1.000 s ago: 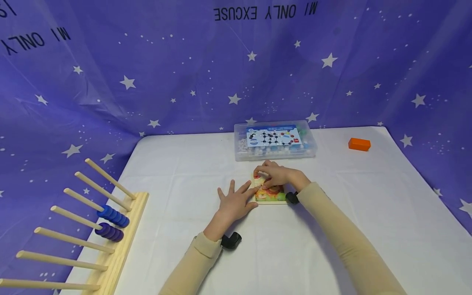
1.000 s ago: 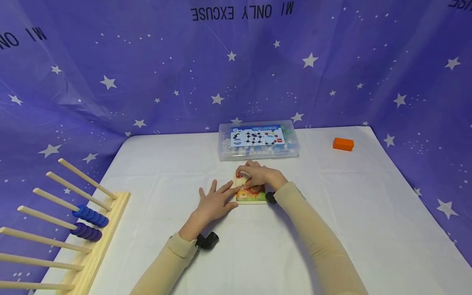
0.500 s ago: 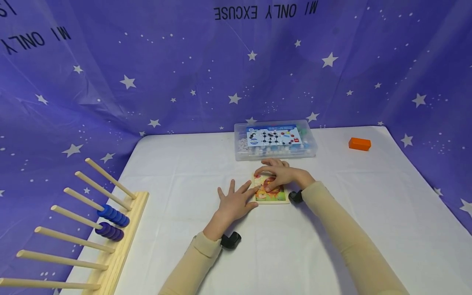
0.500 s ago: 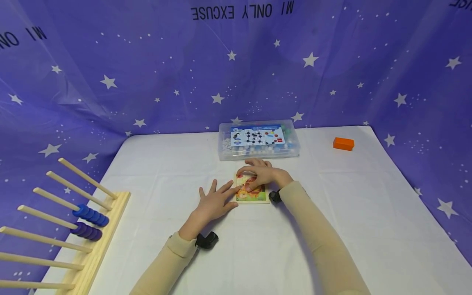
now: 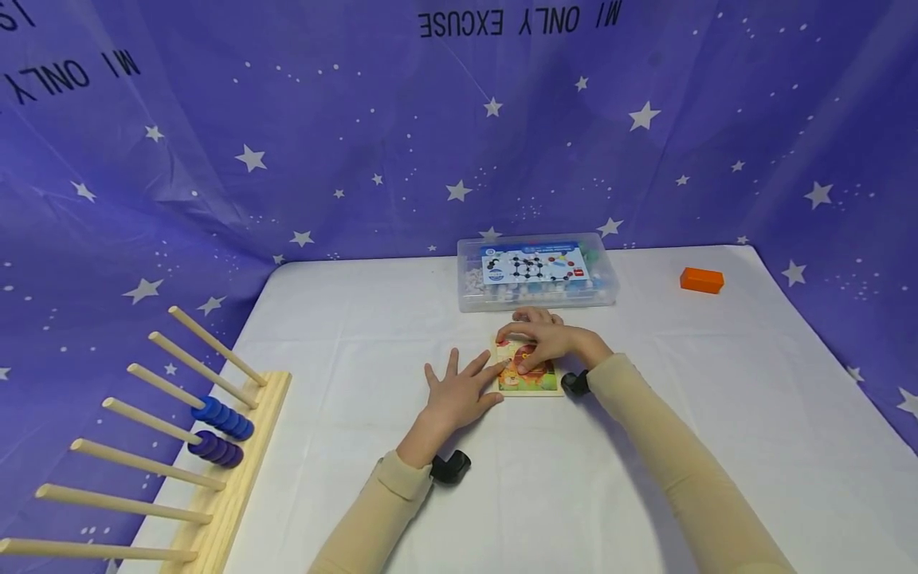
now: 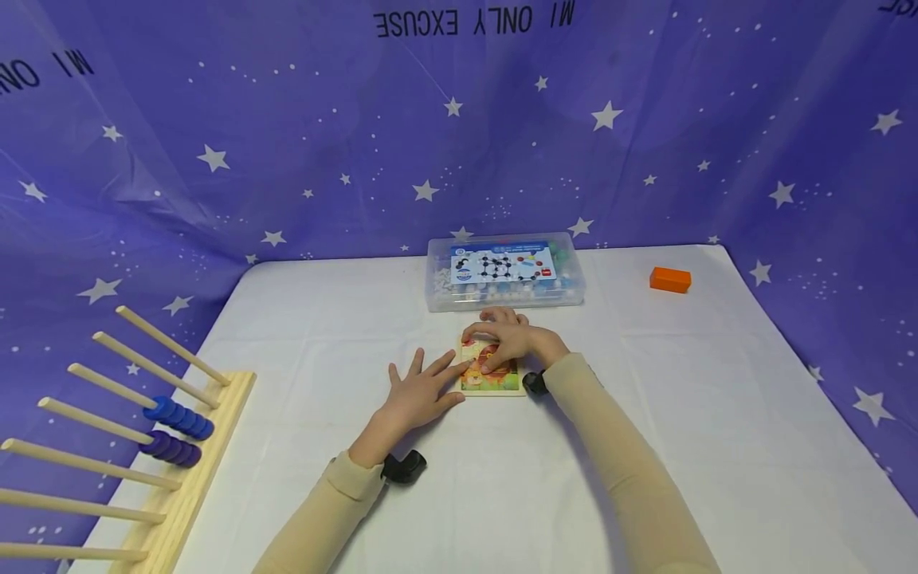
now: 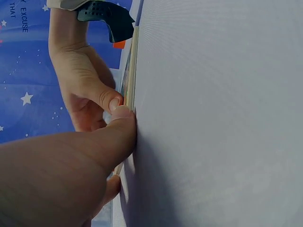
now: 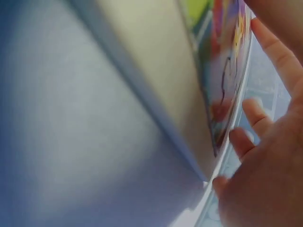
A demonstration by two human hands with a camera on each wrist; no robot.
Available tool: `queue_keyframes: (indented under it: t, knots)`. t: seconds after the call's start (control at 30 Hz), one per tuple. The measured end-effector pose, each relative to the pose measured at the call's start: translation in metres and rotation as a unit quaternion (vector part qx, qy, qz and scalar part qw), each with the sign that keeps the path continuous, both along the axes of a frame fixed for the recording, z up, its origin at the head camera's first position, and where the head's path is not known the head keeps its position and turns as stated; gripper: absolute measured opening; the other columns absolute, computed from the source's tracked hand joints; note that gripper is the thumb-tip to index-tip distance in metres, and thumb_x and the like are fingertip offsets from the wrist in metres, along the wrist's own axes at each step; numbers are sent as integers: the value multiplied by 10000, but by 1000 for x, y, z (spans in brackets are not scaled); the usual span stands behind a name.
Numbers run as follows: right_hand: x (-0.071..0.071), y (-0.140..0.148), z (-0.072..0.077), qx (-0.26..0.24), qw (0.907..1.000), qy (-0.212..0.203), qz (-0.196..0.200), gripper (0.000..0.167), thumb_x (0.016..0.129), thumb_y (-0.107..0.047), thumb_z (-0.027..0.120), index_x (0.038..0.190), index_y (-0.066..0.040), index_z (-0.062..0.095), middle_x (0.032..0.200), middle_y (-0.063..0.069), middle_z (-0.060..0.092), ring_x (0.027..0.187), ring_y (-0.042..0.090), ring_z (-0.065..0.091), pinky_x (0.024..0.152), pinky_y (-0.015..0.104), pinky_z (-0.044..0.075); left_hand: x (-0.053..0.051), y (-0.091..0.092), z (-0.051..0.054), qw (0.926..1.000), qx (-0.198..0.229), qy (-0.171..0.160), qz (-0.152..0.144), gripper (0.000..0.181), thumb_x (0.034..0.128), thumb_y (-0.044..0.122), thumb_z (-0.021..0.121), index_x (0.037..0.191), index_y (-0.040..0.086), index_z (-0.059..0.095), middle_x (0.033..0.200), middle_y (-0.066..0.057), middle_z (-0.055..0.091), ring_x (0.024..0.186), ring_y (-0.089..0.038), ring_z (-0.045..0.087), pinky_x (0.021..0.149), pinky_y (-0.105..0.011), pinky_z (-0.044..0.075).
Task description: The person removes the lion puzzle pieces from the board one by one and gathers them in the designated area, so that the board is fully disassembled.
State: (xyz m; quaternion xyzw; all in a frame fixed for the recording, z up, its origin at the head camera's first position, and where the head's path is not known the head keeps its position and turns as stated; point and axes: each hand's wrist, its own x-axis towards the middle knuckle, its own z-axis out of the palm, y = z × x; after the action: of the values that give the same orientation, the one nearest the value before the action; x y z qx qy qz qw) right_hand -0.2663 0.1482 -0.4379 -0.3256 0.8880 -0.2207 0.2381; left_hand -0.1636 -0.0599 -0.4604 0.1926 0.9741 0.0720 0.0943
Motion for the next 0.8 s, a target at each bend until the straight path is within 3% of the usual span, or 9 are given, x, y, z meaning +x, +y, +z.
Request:
queue_keyframes:
  t: [0.17, 0.27, 0.33, 0.57, 0.8]
  knots:
    - [-3, -6, 1, -357, 9991, -162, 142, 552, 729, -258, 762, 1225, -209, 524, 1109, 112, 406, 961, 278, 366, 817, 451, 290, 0, 0, 1, 10000, 6, -5, 33, 560, 879, 578, 393, 1401, 423, 264, 1478, 106, 180, 1323, -409, 70, 888, -717, 83]
    - [-6, -7, -1, -661, 9966, -368, 332, 553, 733, -201, 760, 1226, -140, 516, 908, 95, 453, 747, 209, 379, 674, 334, 335, 1, 0, 1, 10000, 30, -3, 34, 555, 881, 570, 398, 1400, 421, 272, 1477, 104, 184, 1322, -410, 74, 889, -716, 85]
    - [-7, -7, -2, -749, 9953, -470, 390, 550, 736, -181, 756, 1225, -117, 513, 842, 108, 449, 692, 194, 361, 639, 309, 318, 1, 0, 1, 10000, 55, -17, 20, 552, 884, 564, 402, 1400, 417, 274, 1478, 100, 186, 1321, -413, 74, 888, -717, 85]
    - [-6, -6, -2, -552, 9960, -688, 115, 565, 732, -227, 760, 1227, -180, 489, 1076, 89, 420, 911, 240, 377, 783, 393, 348, 1, 1, 1, 10000, 32, -10, 55, 556, 882, 566, 400, 1402, 426, 259, 1479, 103, 177, 1322, -411, 66, 892, -714, 78]
    - [-8, -7, -1, -342, 9962, -800, 69, 554, 727, -229, 762, 1196, -213, 466, 1163, 93, 383, 1049, 261, 341, 891, 470, 308, 2, 1, 2, 10000, 42, -31, 65, 556, 883, 566, 399, 1402, 425, 260, 1479, 105, 174, 1322, -413, 65, 892, -715, 73]
